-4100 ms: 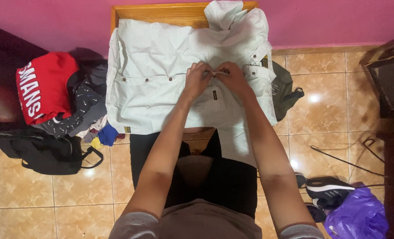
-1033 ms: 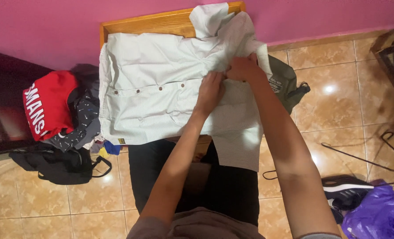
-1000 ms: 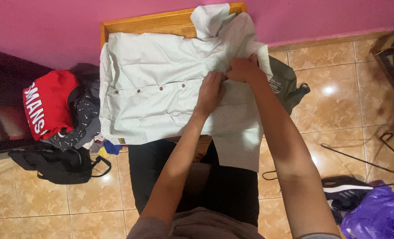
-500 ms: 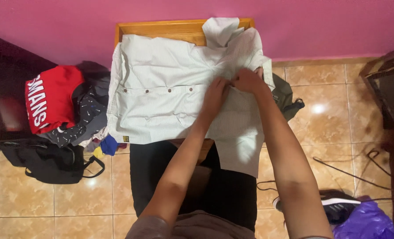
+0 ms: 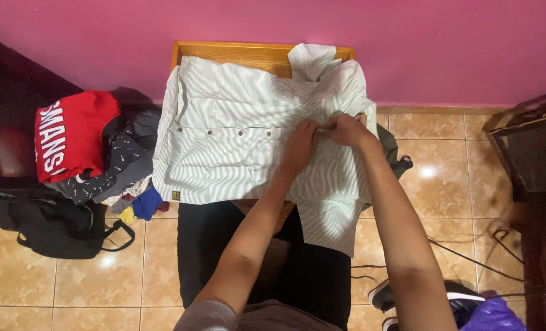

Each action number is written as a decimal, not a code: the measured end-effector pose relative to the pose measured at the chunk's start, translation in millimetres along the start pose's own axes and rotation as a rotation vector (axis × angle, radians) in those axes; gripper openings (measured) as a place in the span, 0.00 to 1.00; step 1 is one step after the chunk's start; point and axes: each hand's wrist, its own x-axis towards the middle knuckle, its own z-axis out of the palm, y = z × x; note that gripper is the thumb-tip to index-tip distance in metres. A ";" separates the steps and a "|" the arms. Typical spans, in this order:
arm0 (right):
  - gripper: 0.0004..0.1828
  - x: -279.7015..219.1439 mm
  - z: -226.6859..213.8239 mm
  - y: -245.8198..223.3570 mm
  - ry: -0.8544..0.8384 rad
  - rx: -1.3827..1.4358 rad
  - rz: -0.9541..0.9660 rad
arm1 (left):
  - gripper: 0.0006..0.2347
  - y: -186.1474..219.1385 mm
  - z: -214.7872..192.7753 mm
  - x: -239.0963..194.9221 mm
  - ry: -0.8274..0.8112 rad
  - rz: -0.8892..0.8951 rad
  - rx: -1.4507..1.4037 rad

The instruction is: The person lays a light-colored, striped button-up shirt on a small wooden table. They button the shirt from bottom to top, then fold the sleeves and body of the shirt into a compact bundle.

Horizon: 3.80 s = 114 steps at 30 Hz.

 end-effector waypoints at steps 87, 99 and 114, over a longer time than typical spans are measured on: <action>0.09 42.6 95.3 55.2 0.610 0.058 -0.092 | 0.05 19.5 -20.5 2.6 0.022 -0.006 0.028; 0.12 31.7 61.8 42.2 0.361 0.217 0.013 | 0.04 -10.3 -3.6 2.7 0.043 -0.044 -0.034; 0.08 66.7 70.9 74.3 0.264 0.374 -0.017 | 0.02 -2.4 -18.2 1.0 0.063 -0.086 -0.261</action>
